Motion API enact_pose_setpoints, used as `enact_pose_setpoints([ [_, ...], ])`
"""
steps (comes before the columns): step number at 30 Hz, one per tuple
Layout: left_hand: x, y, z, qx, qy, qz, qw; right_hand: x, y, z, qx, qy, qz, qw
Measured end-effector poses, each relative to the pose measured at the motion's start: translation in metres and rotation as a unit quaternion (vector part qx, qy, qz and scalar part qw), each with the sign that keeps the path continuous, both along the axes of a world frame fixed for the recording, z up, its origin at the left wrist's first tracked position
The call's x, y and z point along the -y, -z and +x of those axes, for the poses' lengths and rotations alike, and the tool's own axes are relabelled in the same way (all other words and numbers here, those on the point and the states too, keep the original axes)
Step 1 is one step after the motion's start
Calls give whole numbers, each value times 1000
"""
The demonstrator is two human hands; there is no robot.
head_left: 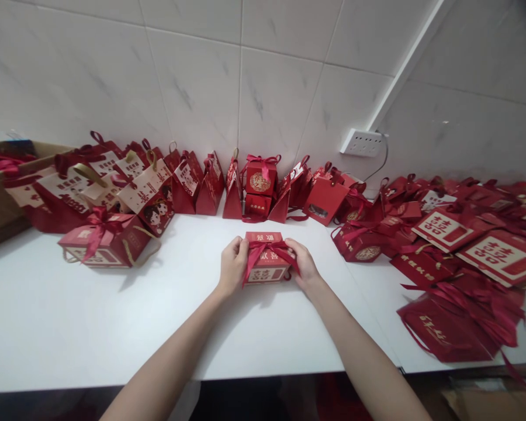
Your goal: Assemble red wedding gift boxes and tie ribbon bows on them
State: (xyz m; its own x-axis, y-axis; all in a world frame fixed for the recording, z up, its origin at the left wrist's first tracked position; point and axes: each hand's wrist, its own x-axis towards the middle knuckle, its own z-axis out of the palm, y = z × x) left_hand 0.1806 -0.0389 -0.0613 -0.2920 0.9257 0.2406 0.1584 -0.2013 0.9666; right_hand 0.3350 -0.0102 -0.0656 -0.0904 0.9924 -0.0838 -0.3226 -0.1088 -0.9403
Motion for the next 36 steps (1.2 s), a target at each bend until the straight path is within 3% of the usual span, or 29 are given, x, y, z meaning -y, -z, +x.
enact_pose_setpoints([
  [18, 1, -3, -3, 11, -13, 7, 1000, 4, -11, 3, 39, 1, 1, 999],
  [36, 1, -5, -6, 55, 34, -13, 998, 5, -10, 5, 47, -8, 5, 999],
])
